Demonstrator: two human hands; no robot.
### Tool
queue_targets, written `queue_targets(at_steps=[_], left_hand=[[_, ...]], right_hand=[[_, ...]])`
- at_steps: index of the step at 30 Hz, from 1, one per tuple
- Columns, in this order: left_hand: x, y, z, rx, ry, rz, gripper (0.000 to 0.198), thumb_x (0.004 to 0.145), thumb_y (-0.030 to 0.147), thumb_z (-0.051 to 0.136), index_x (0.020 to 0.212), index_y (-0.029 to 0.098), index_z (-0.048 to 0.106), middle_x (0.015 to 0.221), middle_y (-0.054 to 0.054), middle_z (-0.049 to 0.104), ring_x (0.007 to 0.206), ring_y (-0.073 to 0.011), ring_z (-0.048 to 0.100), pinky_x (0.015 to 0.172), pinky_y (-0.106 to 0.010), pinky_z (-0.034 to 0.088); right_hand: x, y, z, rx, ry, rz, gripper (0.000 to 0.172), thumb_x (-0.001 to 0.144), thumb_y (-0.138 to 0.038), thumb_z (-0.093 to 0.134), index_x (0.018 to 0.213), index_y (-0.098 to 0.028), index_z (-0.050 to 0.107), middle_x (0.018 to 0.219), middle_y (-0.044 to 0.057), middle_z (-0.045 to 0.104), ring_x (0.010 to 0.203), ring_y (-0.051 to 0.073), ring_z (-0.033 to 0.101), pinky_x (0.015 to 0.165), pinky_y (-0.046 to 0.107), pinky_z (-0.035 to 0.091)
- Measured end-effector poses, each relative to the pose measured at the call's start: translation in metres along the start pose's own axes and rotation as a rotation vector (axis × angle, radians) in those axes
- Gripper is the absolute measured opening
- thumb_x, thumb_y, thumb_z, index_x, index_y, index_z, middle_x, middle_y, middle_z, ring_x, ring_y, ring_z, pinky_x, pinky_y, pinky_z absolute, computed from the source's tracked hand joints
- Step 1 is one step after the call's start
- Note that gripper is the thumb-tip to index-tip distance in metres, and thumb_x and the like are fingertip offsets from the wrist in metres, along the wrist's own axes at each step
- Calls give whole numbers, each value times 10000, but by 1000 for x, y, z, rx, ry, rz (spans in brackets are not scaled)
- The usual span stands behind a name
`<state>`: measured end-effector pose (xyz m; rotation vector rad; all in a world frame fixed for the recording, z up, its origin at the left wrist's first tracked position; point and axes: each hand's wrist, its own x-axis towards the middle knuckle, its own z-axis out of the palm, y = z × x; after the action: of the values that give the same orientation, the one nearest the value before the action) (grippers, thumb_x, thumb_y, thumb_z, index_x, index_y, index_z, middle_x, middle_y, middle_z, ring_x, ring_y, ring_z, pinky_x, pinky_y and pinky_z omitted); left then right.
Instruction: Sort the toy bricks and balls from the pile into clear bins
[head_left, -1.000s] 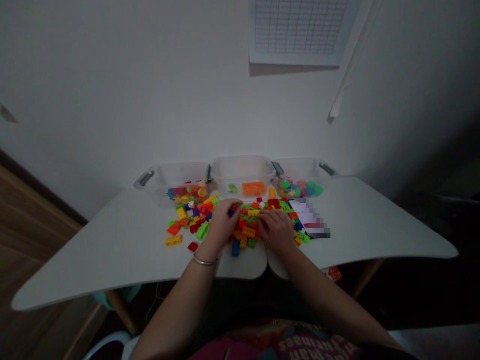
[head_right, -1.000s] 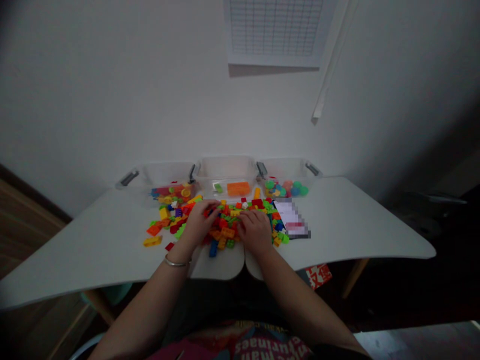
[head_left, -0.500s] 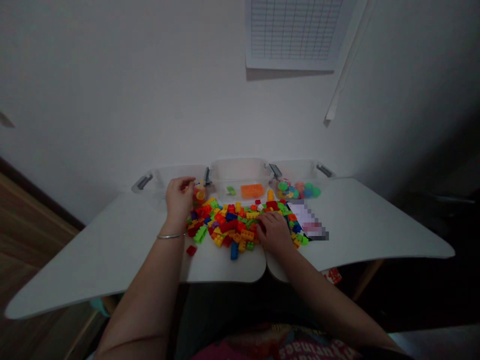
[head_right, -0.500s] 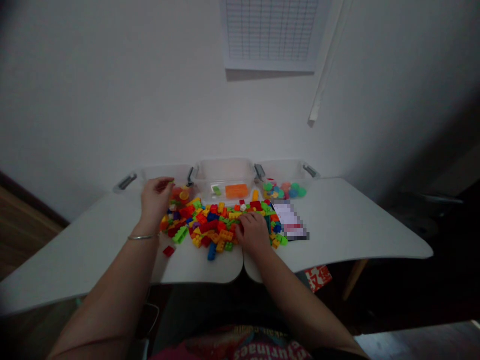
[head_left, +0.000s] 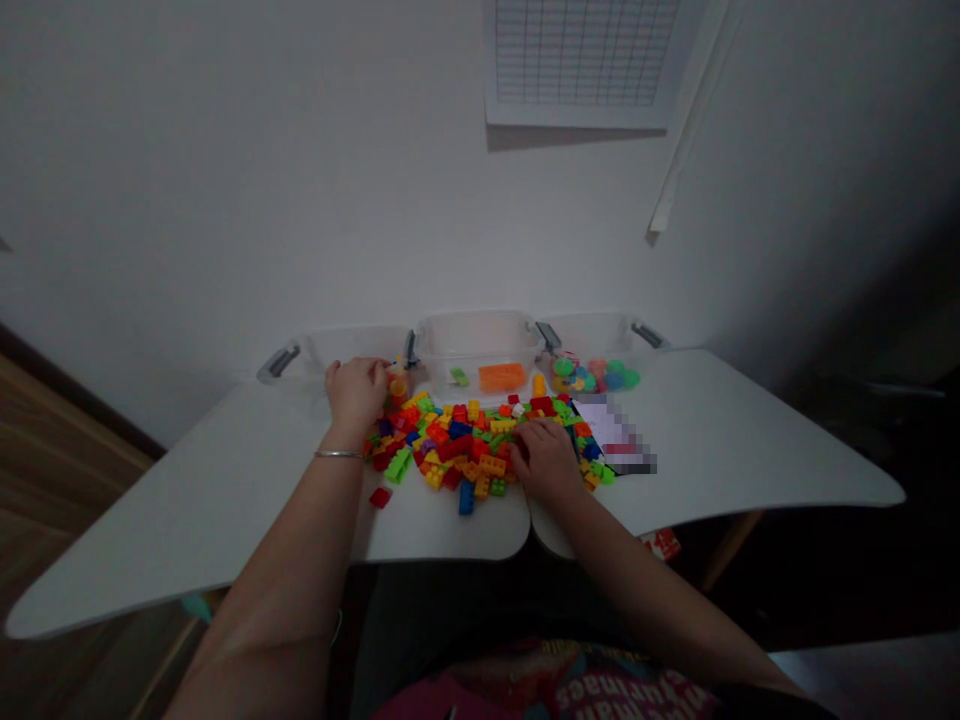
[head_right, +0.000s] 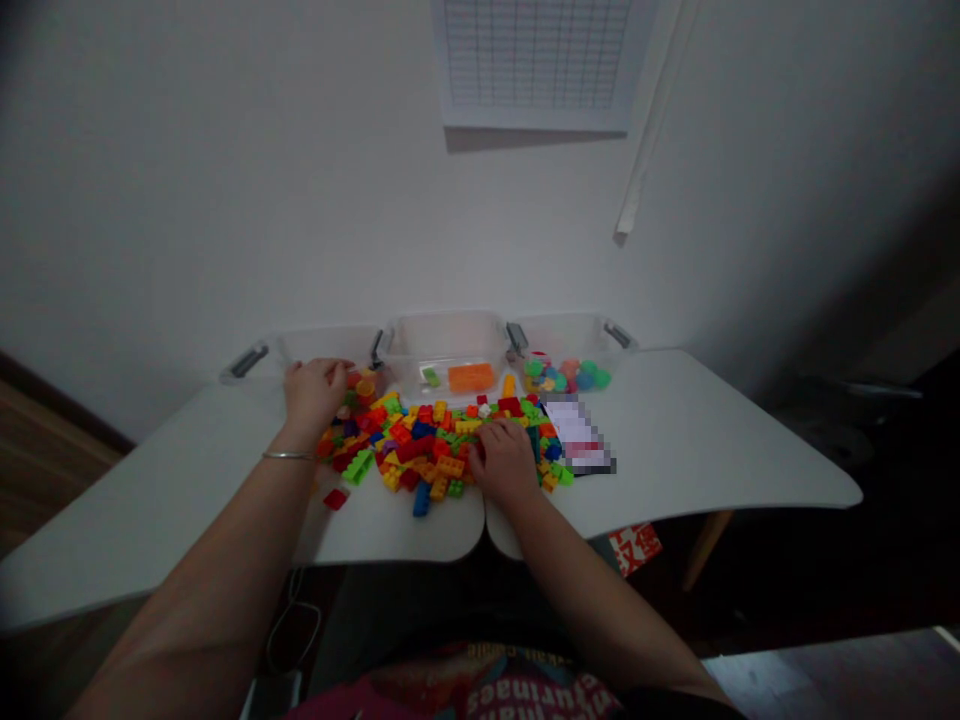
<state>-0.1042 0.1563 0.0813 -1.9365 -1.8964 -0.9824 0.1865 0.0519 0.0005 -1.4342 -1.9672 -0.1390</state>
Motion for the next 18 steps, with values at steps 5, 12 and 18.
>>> queue_targets(at_steps=[5, 12, 18], left_hand=[[-4, 1, 1, 53, 16, 15, 361, 866, 292, 371, 867, 208, 723, 885, -100, 735, 912, -274, 640, 1098, -548, 260], [-12, 15, -9, -93, 57, -17, 299, 861, 273, 431, 1000, 220, 690, 1069, -98, 703, 1069, -293, 596, 1135, -647, 109], [-42, 60, -15, -188, 28, 107, 236, 871, 276, 492, 986, 245, 695, 1168, -73, 670, 1150, -284, 553, 1127, -614, 180]], right_hand=[[-1, 0, 2, -7, 34, 28, 234, 842, -255, 588, 1045, -157, 653, 1057, 131, 683, 1050, 286, 567, 957, 446, 431], [0, -1, 0, -8, 6, 16, 133, 842, -248, 592, 940, -184, 655, 964, 101, 691, 1031, 281, 561, 950, 435, 428], [-1, -1, 2, -13, 45, 16, 209, 835, -244, 587, 1014, -158, 652, 1008, 127, 682, 1048, 284, 559, 965, 438, 428]])
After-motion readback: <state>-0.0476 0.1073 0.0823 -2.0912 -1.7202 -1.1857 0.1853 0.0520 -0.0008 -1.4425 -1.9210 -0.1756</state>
